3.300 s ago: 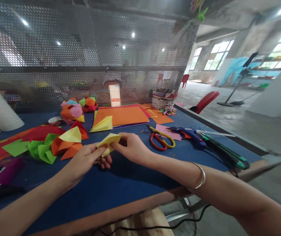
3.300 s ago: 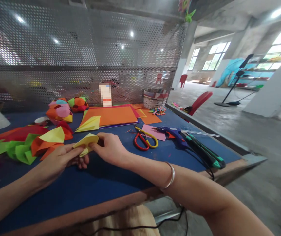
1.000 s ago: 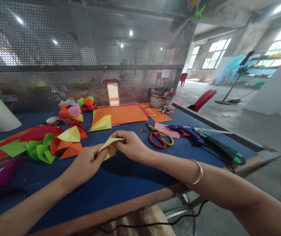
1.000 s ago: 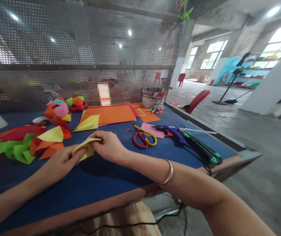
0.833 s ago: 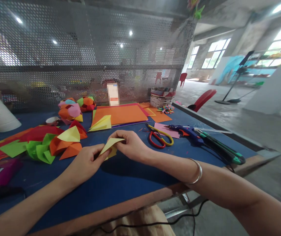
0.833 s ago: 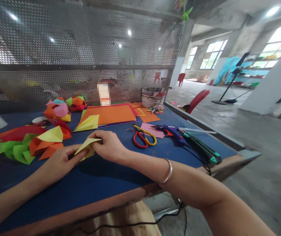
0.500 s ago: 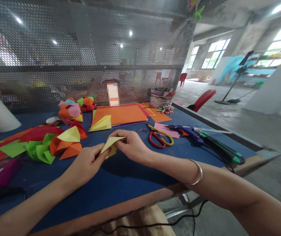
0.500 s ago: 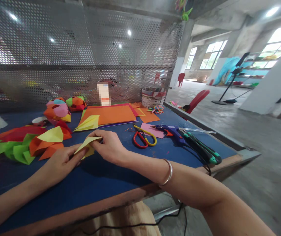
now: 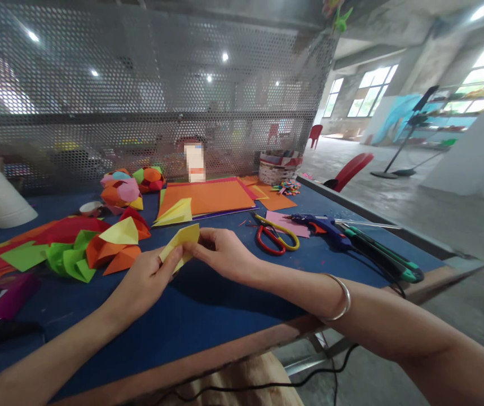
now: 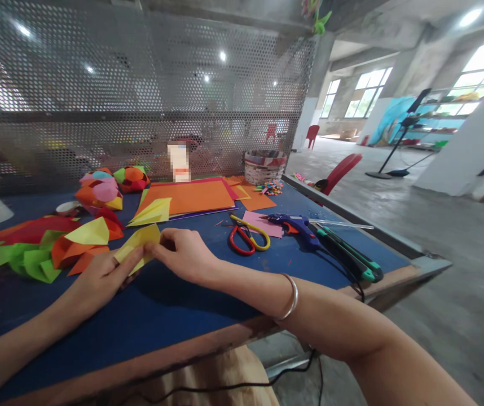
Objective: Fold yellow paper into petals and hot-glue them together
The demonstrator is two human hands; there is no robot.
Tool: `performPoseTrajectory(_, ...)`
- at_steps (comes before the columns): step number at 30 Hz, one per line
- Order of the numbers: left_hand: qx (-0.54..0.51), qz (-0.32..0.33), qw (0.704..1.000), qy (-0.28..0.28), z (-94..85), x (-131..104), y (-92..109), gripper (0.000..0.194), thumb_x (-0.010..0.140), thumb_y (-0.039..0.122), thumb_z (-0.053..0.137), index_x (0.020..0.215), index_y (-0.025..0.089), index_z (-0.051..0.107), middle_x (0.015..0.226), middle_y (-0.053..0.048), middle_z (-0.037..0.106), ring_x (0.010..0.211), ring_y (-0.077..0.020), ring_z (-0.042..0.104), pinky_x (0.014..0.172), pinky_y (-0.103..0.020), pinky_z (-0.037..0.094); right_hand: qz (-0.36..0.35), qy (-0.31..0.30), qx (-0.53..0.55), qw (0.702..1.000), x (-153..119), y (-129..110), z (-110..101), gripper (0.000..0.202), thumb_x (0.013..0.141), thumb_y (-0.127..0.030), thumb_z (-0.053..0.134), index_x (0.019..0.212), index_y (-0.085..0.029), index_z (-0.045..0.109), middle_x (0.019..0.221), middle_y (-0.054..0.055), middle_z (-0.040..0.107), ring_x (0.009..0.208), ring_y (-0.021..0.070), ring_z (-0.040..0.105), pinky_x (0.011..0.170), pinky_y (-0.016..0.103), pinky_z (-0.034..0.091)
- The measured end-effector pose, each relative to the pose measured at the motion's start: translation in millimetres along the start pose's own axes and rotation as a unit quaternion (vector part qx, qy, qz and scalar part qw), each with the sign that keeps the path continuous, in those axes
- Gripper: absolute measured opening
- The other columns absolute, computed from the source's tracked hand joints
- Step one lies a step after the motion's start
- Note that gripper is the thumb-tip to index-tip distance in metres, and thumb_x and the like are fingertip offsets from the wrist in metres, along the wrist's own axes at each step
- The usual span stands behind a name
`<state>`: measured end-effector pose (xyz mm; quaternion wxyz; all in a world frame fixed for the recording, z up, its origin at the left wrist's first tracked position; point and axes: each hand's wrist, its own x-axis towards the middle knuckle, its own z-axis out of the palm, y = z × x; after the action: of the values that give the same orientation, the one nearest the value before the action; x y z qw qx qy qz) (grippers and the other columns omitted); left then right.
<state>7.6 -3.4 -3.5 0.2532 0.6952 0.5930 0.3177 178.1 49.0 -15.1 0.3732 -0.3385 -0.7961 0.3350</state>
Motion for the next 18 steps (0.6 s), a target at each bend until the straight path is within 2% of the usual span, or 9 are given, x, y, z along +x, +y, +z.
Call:
performPoseTrajectory(5, -0.048, -0.028, 0.998, -0.023, 0.3, 3.2, -3.8, 0.049, 0.080, 0.066, 0.050, 0.058, 0.022, 0.048, 0.050, 0.004, 0.045, 0.048, -0.0128, 0.042, 0.049, -0.025, 0.032, -0.009, -0.001, -0.027, 1.000, 0.4, -0.1, -2.7, 0.020, 0.093, -0.023, 0.055, 0.082, -0.014, 0.069, 0.069, -0.001, 0.064, 0.062, 0.0099, 0.051, 0.058, 0.021, 0.035)
performPoseTrajectory(10, -0.115, -0.056, 0.988, -0.083, -1.7, 4.8, -3.5, 0.060, 0.077, 0.074, 0.046, 0.057, 0.018, 0.057, 0.049, 0.001, 0.051, 0.046, -0.0121, 0.045, 0.046, -0.025, 0.033, -0.021, -0.002, -0.041, 0.999, -0.1, -2.3, -5.7, 0.023, 0.094, -0.017, 0.051, 0.078, -0.013, 0.067, 0.069, 0.000, 0.066, 0.059, 0.0092, 0.050, 0.057, 0.021, 0.033)
performPoseTrajectory(14, -0.203, -0.095, 0.966, -0.126, -5.5, 4.7, 2.0, 0.056, 0.073, 0.070, 0.058, 0.059, 0.016, 0.061, 0.054, -0.002, 0.056, 0.047, -0.0107, 0.045, 0.046, -0.023, 0.032, -0.039, 0.004, -0.039, 0.998, -0.6, -4.0, -7.4, 0.024, 0.094, -0.016, 0.049, 0.077, -0.014, 0.065, 0.070, 0.001, 0.067, 0.058, 0.0093, 0.050, 0.058, 0.021, 0.033)
performPoseTrajectory(18, -0.262, -0.124, 0.945, -0.151, -6.9, 4.7, 2.2, 0.051, 0.071, 0.064, 0.067, 0.062, 0.015, 0.061, 0.057, 0.000, 0.056, 0.049, -0.0081, 0.045, 0.048, -0.021, 0.034, -0.043, 0.015, -0.062, 0.997, -0.4, -4.1, -7.4, 0.024, 0.093, -0.016, 0.050, 0.071, -0.015, 0.060, 0.064, -0.002, 0.060, 0.055, 0.0087, 0.042, 0.054, 0.021, 0.029)
